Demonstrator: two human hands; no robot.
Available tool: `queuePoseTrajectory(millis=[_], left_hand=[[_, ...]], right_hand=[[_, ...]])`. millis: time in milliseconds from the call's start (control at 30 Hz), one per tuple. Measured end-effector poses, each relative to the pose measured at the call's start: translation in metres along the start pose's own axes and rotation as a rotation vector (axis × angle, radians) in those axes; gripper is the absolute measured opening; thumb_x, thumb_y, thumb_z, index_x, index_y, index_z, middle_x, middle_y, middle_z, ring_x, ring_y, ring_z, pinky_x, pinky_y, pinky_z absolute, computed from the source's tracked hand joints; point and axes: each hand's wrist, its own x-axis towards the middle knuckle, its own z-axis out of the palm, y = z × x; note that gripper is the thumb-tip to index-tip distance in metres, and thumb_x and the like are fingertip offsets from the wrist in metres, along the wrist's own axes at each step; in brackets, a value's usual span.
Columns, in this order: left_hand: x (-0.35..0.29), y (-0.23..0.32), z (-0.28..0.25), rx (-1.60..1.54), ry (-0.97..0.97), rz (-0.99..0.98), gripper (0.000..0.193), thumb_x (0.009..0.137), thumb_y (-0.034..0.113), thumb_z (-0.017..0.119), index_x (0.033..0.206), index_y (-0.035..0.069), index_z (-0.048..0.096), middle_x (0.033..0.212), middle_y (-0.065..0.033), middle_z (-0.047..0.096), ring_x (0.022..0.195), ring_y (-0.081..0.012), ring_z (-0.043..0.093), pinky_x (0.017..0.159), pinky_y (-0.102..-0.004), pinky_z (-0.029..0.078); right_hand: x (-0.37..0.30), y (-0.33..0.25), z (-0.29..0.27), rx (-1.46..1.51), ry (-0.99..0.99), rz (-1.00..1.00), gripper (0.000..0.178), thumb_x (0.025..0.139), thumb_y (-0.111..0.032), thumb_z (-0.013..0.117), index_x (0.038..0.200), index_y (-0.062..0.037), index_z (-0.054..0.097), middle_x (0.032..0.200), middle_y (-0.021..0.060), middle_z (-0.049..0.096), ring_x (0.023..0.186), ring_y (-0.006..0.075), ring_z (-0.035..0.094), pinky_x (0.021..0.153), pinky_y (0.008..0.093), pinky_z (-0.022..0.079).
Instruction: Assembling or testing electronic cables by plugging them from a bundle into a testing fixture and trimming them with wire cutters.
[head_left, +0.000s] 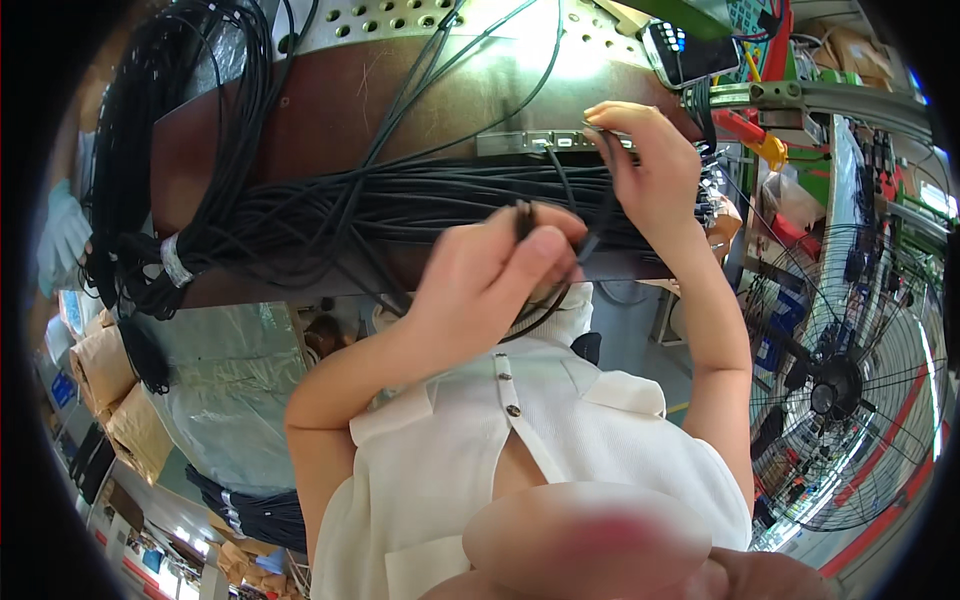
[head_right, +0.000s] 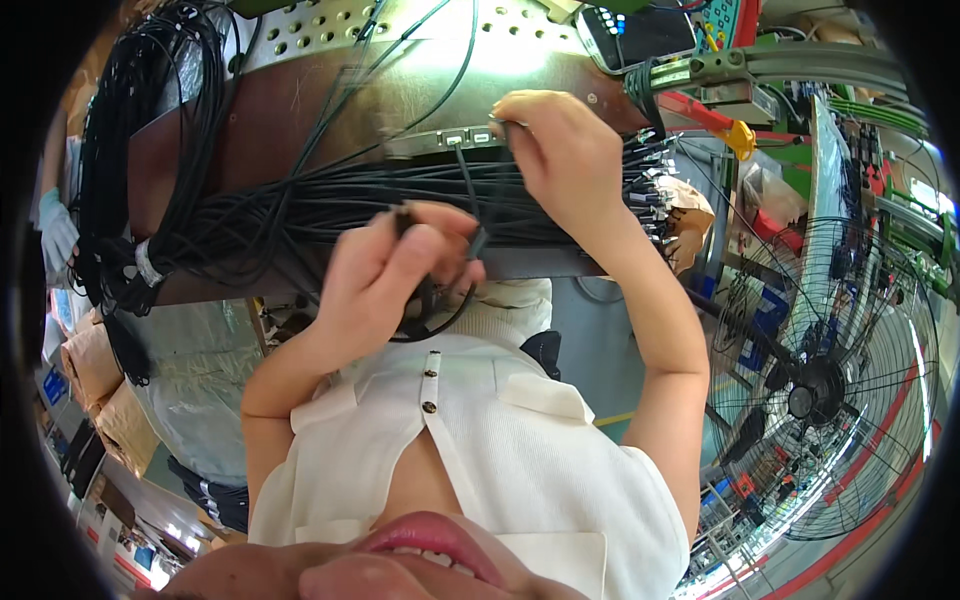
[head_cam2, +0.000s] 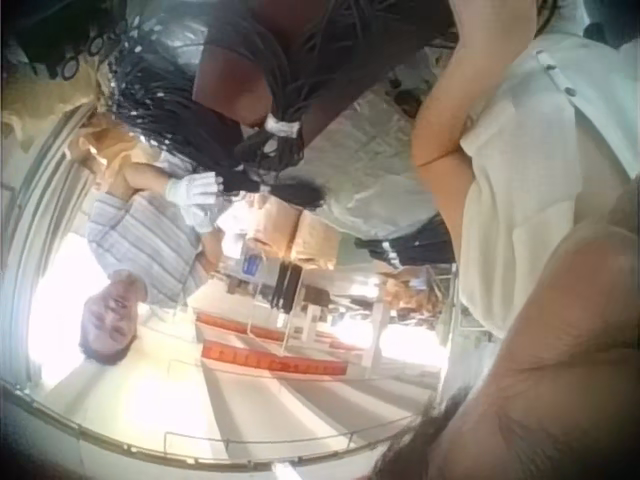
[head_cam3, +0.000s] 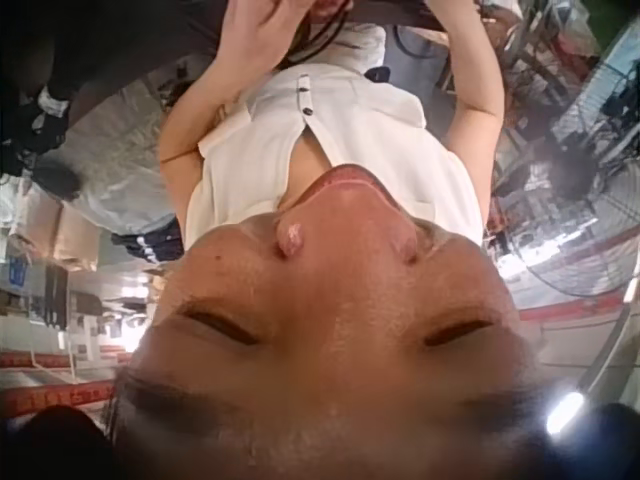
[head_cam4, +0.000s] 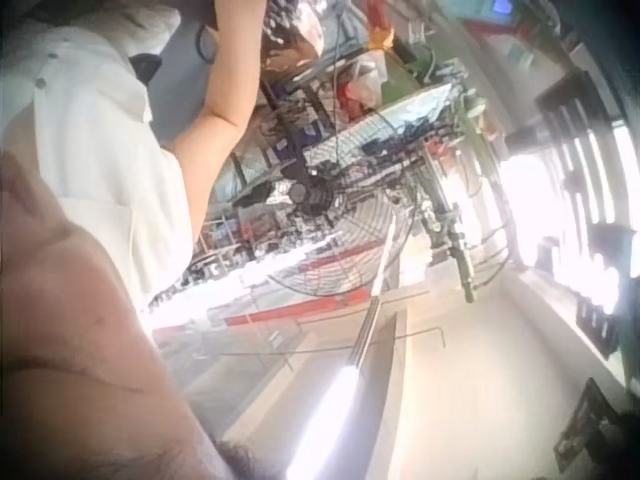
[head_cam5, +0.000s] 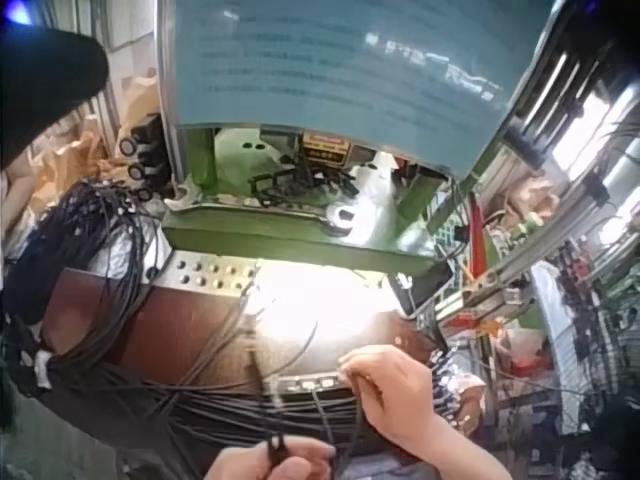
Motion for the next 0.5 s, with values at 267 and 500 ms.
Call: queuePoseTrajectory(millis=[267, 500], left_hand=[[0.004, 0.020, -0.007, -0.321, -0.273, -0.256, 0.041, 0.104, 0.031, 0.037, 0.109, -0.007, 0.055, 0.065, -0.0097, 0.063, 0.053, -0.0129, 0.056, 0.052, -0.0244, 0.045], [0.011, 0.001, 0.002, -0.375, -0.306, -0.364, 0.046, 0.104, 0.035, 0.038, 0.109, -0.007, 0.056, 0.063, -0.0072, 0.062, 0.052, -0.0113, 0.055, 0.052, -0.0228, 0.044]], right_hand=[[0.001, 0.000, 0.001, 0.218, -0.198, 0.191, 0.013, 0.077, 0.001, 0.065, 0.088, -0.0047, 0.060, 0.088, 0.0061, 0.066, 0.081, 0.0260, 0.065, 0.068, 0.0334, 0.051], [-0.004, -0.003, 0.002, 0.168, -0.155, 0.123, 0.013, 0.078, -0.005, 0.067, 0.089, -0.0064, 0.060, 0.091, 0.0050, 0.065, 0.082, 0.0276, 0.063, 0.069, 0.0362, 0.051]])
